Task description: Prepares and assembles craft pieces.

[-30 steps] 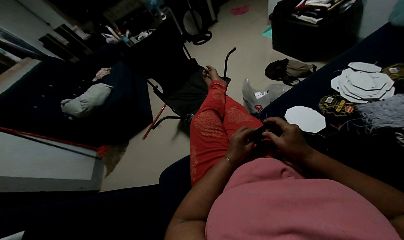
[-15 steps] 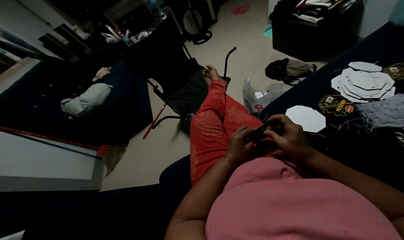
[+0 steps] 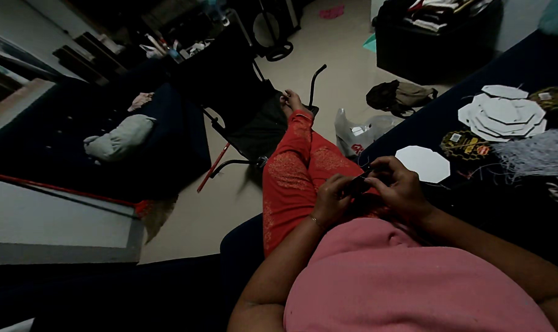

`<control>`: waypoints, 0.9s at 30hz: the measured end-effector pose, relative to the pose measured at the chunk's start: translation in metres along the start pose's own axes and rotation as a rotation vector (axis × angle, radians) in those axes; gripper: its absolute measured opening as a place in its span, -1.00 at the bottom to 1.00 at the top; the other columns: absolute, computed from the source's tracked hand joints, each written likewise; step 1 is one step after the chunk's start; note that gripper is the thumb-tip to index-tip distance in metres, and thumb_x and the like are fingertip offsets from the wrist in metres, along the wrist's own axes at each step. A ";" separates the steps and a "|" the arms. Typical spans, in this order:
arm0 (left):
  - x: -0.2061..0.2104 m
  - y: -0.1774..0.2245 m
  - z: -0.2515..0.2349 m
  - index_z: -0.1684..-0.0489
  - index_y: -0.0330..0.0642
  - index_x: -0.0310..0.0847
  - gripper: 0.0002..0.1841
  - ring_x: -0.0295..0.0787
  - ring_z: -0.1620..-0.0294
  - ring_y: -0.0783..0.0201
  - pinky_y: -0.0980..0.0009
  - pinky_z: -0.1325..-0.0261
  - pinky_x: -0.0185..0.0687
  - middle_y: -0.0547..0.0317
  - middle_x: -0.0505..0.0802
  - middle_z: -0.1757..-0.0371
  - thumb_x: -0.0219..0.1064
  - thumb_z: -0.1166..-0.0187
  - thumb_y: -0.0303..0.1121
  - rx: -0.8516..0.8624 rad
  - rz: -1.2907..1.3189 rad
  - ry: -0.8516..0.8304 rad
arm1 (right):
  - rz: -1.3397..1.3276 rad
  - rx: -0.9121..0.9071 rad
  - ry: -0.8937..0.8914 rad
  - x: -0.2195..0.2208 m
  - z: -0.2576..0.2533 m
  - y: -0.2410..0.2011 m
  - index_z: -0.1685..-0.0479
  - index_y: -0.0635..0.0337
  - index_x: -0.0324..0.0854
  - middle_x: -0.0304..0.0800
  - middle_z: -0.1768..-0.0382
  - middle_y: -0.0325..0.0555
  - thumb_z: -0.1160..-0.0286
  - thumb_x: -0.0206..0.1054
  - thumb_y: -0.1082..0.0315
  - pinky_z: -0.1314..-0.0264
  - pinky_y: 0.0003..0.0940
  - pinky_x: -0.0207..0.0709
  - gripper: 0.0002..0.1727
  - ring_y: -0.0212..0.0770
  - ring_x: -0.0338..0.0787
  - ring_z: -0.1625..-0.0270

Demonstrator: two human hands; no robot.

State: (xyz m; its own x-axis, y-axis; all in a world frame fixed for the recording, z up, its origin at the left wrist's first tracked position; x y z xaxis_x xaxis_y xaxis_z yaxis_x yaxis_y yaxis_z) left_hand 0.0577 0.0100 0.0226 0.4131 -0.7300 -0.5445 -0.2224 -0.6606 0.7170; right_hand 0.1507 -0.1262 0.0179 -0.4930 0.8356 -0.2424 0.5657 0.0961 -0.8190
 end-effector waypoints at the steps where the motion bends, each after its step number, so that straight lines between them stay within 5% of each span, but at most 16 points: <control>1: 0.000 0.000 0.000 0.02 -0.45 0.80 -0.77 0.79 0.14 0.26 0.40 -0.04 0.72 -0.10 0.85 0.13 0.38 -0.41 -0.60 0.000 0.001 0.000 | -0.002 -0.002 0.003 0.000 0.000 0.000 -0.10 0.37 0.59 0.84 0.29 -0.14 -0.43 0.42 0.46 0.10 -0.51 0.76 -0.70 -0.44 0.84 0.26; 27: 0.000 0.003 -0.001 0.02 -0.47 0.79 -0.77 0.78 0.18 0.27 0.43 0.01 0.72 -0.11 0.85 0.15 0.41 -0.41 -0.58 0.000 -0.025 -0.010 | 0.138 -0.143 0.056 0.008 0.003 0.001 -0.09 0.44 0.67 0.87 0.25 -0.02 -0.48 0.40 0.41 0.00 -0.49 0.75 -0.70 -0.35 0.86 0.20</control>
State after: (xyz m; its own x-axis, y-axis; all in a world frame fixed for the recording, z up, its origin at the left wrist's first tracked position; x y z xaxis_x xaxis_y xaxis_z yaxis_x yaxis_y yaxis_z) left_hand 0.0584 0.0082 0.0247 0.4099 -0.7149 -0.5664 -0.2119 -0.6786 0.7032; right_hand 0.1453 -0.1208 0.0132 -0.3687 0.8748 -0.3144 0.7151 0.0508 -0.6972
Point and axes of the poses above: each hand's wrist, its own z-axis away from the middle knuckle, its own x-axis out of the palm, y = z × x, the point moved 7 cm from there along -z, towards the middle knuckle
